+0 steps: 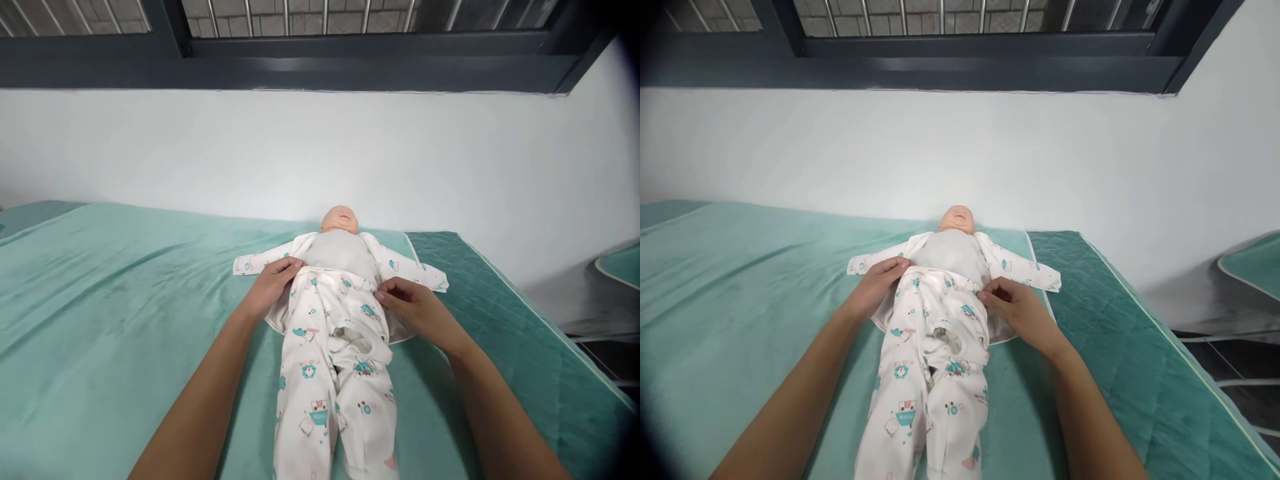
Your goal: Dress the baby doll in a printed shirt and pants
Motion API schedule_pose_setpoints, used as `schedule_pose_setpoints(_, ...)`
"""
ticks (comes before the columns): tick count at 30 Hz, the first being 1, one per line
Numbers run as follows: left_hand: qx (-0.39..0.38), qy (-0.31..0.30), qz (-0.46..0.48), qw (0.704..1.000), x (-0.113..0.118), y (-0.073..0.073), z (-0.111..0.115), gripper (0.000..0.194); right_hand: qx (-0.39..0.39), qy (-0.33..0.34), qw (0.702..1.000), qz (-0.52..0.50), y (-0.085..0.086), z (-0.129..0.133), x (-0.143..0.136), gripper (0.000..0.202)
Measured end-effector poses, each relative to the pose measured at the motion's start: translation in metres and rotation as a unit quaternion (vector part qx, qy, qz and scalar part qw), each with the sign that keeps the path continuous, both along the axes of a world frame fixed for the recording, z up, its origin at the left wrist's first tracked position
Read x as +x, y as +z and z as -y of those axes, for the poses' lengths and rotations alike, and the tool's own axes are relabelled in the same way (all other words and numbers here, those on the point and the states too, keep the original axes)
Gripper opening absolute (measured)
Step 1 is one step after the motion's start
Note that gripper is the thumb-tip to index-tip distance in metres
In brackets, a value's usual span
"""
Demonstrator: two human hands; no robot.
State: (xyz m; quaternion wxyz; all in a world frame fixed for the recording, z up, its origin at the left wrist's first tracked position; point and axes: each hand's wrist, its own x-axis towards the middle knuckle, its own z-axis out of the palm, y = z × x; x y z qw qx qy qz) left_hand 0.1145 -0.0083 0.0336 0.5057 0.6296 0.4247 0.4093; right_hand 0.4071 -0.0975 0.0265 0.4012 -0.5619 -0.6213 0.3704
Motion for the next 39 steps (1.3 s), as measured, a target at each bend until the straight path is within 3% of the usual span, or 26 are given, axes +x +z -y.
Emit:
schedule_pose_setpoints(7, 0.062, -0.015, -0.033, 0.997, -0.002, 0.005, 0.002, 0.024, -0.046, 0.059, 0.997, -0.005, -0.002, 0.001, 0.008, 0.03)
schedule_pose_setpoints(12, 0.125, -0.059, -0.062, 0.988, 0.001, 0.005, 0.005, 0.022, -0.03, 0.073, 0.997, -0.011, -0.006, 0.0, 0.006, 0.034)
schedule_pose_setpoints(17, 0.133, -0.047, -0.052, 0.989, 0.004, 0.004, 0.007, 0.019, -0.013, 0.077, 0.996, -0.03, -0.01, -0.002, 0.006, 0.038)
schedule_pose_setpoints(20, 0.103, -0.002, -0.016, 0.995, 0.006, -0.002, 0.005, 0.02, -0.002, 0.031, 0.999, -0.021, -0.012, -0.003, 0.005, 0.041)
schedule_pose_setpoints(24, 0.038, 0.083, 0.055, 0.994, 0.009, -0.016, -0.007, 0.021, 0.028, -0.101, 0.994, 0.038, -0.015, -0.011, 0.002, 0.041)
schedule_pose_setpoints(27, -0.018, 0.103, 0.131, 0.986, 0.014, -0.026, -0.016, 0.021, 0.088, -0.192, 0.971, 0.111, -0.015, -0.022, -0.002, 0.035)
schedule_pose_setpoints(30, -0.053, 0.107, 0.175, 0.977, 0.017, -0.032, -0.02, 0.021, 0.112, -0.242, 0.955, 0.127, -0.013, -0.032, -0.005, 0.029)
schedule_pose_setpoints(34, -0.004, 0.133, 0.099, 0.986, 0.017, -0.036, -0.02, 0.018, 0.116, -0.252, 0.953, 0.125, -0.008, -0.039, -0.008, 0.029)
schedule_pose_setpoints(39, 0.069, 0.097, -0.074, 0.99, 0.015, -0.031, -0.017, 0.022, 0.047, -0.149, 0.977, 0.146, 0.004, -0.044, 0.0, 0.033)
